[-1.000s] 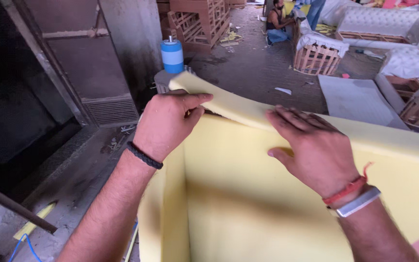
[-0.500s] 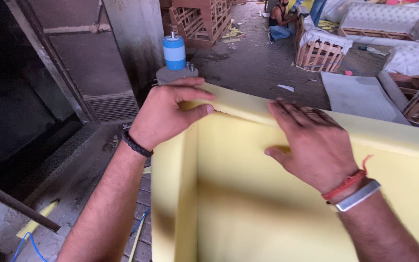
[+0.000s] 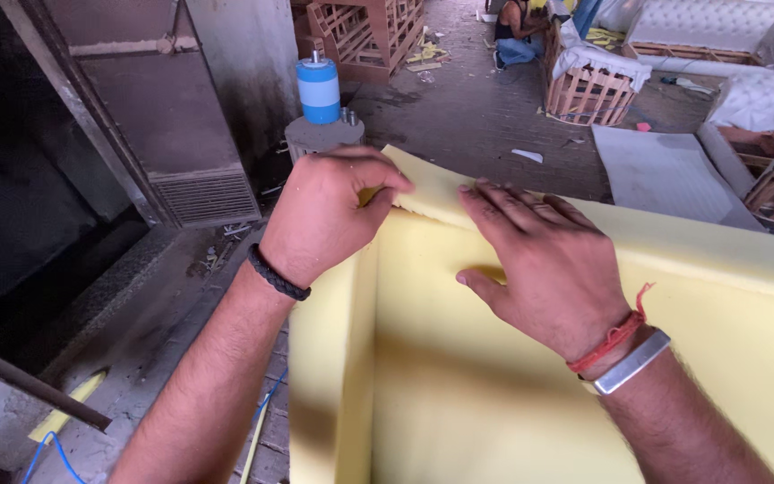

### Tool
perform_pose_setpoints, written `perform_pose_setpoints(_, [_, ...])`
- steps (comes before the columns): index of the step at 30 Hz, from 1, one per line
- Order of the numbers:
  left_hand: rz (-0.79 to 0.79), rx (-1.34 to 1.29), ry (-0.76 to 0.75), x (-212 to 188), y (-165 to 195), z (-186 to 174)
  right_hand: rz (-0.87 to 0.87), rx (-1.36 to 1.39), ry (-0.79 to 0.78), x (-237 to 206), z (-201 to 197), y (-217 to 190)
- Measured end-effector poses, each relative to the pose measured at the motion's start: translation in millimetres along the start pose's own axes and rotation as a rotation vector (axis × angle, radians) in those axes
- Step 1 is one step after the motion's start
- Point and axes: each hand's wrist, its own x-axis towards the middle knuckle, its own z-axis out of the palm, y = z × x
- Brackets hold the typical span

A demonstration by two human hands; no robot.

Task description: The person fits a long yellow foam strip along the top edge of a wooden furniture frame, pressing it into place. They measure the foam with a tape measure and steel ruler, cut a foam piece with a hand saw, press the foam onto the frame edge, and dip a small foam piece into a container of adhesive.

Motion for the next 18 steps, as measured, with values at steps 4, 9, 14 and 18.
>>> perform_pose_setpoints(4, [-0.068, 0.032, 0.045, 0.9, 2.6, -1.5, 0.073, -0.011, -0.016, 1.4, -1.5, -0.7])
perform_pose_setpoints(9, [-0.129, -0.025, 0.059, -3.4, 3.7, 1.9, 0.091, 0.011, -0.063, 2.2, 0.9, 3.1])
perform_pose_setpoints(14, [-0.048, -0.001, 0.034, -8.7, 7.0, 5.0, -0.024, 0.044, -0.054, 2.3, 2.8, 5.8])
perform_pose_setpoints(18, [0.035, 0.088, -0.058, -9.5, 13.0, 4.0, -0.037, 0.031, -0.053, 1.3, 2.2, 4.0])
